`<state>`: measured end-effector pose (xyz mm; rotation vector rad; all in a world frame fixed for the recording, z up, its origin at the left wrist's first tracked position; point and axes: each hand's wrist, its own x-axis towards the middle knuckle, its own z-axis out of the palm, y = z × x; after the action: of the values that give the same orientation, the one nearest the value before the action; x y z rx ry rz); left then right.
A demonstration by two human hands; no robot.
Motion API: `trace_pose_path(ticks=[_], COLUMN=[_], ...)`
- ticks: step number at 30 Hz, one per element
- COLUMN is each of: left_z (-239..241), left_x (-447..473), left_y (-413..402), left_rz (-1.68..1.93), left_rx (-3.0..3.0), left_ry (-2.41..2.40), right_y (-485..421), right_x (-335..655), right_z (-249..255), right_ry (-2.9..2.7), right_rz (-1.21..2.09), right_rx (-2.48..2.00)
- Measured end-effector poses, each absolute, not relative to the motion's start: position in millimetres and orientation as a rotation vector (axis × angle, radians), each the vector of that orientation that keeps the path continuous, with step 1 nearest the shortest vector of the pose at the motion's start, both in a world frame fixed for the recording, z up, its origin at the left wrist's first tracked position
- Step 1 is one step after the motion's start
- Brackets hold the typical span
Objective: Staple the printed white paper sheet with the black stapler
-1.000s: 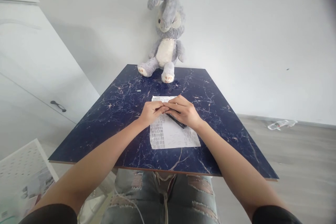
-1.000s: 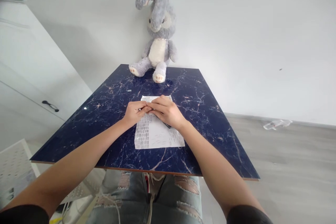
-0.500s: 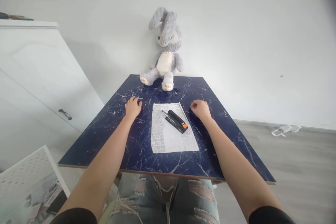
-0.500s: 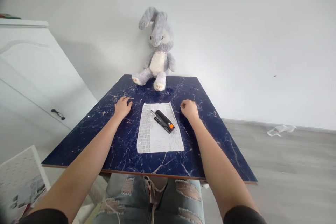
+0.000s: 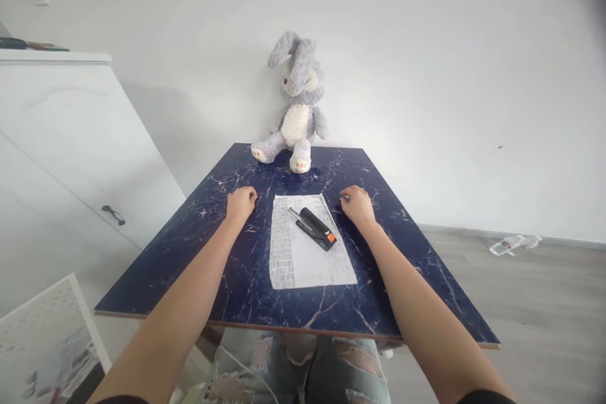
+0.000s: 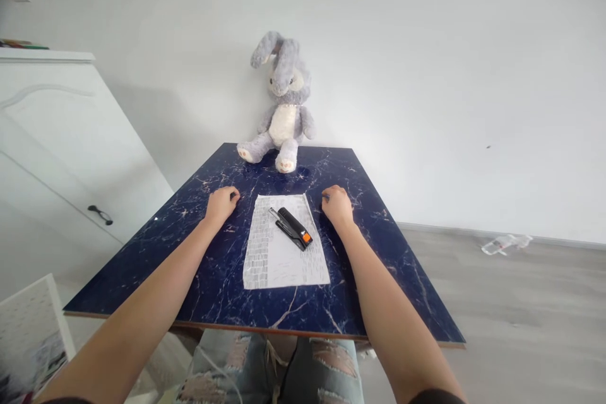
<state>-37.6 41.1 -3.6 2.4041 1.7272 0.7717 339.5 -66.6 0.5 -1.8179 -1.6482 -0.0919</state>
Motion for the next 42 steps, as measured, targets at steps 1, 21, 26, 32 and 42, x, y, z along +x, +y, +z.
trace_pose_path(ticks=[1, 21, 26, 32, 42], left_z=[-4.1, 14.1, 13.1, 10.6, 3.6], left_x=[-37.8, 19.3, 18.9, 20.6, 30.9], left_y=[41.9, -18.4, -14.2, -10.2, -10.7], left_rz=[0.802, 0.881, 0.779, 0.763, 0.746], left_rx=[2.410, 2.435, 2.530, 2.566, 2.472], left_ry=[1.703, 0.565, 0.501, 0.502, 0.511], right_y=[-68.7, -109.1, -107.7, -103.8, -102.0], right_x=[333.8, 244.0, 250.3, 255.6, 257.2], right_z=[3.6, 30.0, 28.4, 27.2, 24.7], right_ry=[-1.663, -2.166, -2.177, -2.188, -2.177], right_rz=[-0.113, 0.426, 0.486, 0.533, 0.582], right_rx=[-1.744, -1.551, -1.472, -1.371, -1.347])
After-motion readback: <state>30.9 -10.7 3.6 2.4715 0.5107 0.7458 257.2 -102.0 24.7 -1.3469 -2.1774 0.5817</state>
